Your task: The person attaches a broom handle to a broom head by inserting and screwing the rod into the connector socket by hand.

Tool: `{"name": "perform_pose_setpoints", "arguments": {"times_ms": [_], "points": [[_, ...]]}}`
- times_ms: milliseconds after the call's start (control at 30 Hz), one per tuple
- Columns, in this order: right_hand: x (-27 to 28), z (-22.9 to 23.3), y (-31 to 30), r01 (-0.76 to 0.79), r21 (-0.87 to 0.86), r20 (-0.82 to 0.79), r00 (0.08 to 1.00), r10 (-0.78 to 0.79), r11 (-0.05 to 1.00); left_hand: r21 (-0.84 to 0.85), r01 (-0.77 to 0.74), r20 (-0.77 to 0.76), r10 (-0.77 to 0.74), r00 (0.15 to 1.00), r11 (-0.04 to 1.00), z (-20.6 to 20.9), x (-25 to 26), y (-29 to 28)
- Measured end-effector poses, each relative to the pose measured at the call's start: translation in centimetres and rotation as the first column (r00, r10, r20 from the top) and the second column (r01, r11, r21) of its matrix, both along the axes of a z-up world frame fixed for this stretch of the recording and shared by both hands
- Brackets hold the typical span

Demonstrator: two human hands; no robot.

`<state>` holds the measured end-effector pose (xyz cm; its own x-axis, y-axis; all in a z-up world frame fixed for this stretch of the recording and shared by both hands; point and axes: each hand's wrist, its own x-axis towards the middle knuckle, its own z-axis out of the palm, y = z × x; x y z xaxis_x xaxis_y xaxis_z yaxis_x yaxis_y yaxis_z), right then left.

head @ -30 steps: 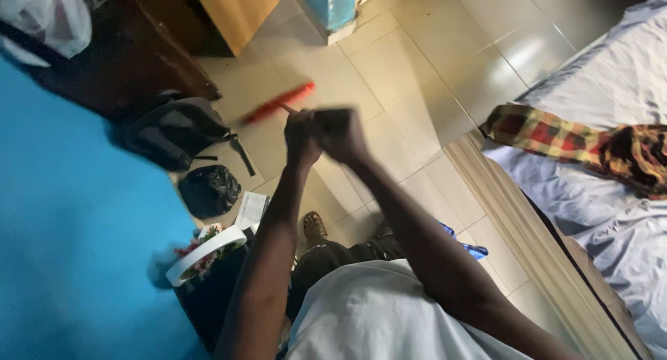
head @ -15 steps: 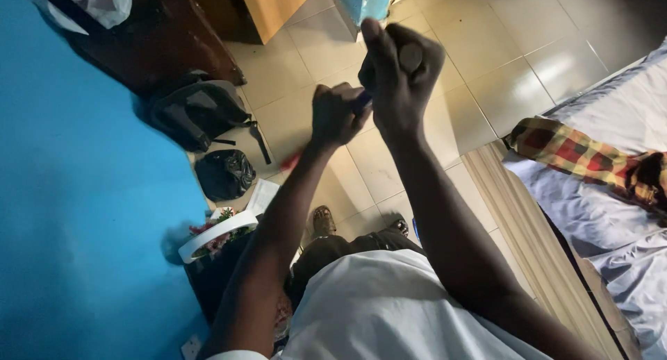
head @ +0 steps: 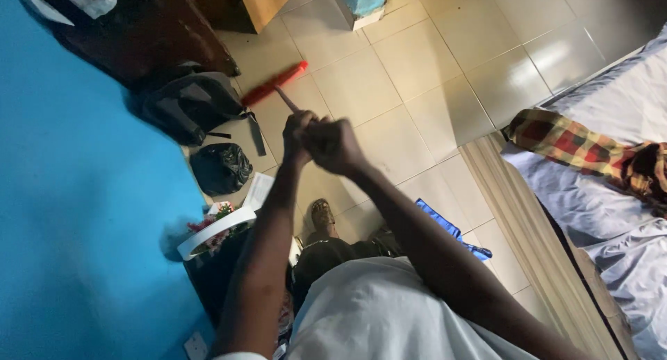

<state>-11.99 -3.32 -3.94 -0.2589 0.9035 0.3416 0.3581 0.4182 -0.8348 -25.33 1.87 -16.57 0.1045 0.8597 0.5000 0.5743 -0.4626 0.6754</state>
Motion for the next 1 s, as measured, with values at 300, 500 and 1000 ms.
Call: {"name": "perform_pose_setpoints", "arguments": {"times_ms": [300, 500, 1000], "points": [[1.6, 16.7, 2.4, 0.090, -0.203, -0.445, 0.878, -0.174, 0.975, 0.206, 0.070, -0.179, -0.033, 0.983, 0.976, 11.2, 4.0, -0.4], [-0.5, 14.9, 1.1, 0.173, -0.037, -0.490, 0.855, -0.169, 0.984, 0.318, 0.120, -0.155, -0.073, 0.985, 0.940, 12.4, 0.5, -0.2], [-3.2, 8.1, -0.2, 0.139, -0.286, -0.301, 0.926, -0.227, 0.948, 0.144, -0.029, -0.164, 0.053, 0.985, 0.989, 4.6, -2.2, -1.4]]}}
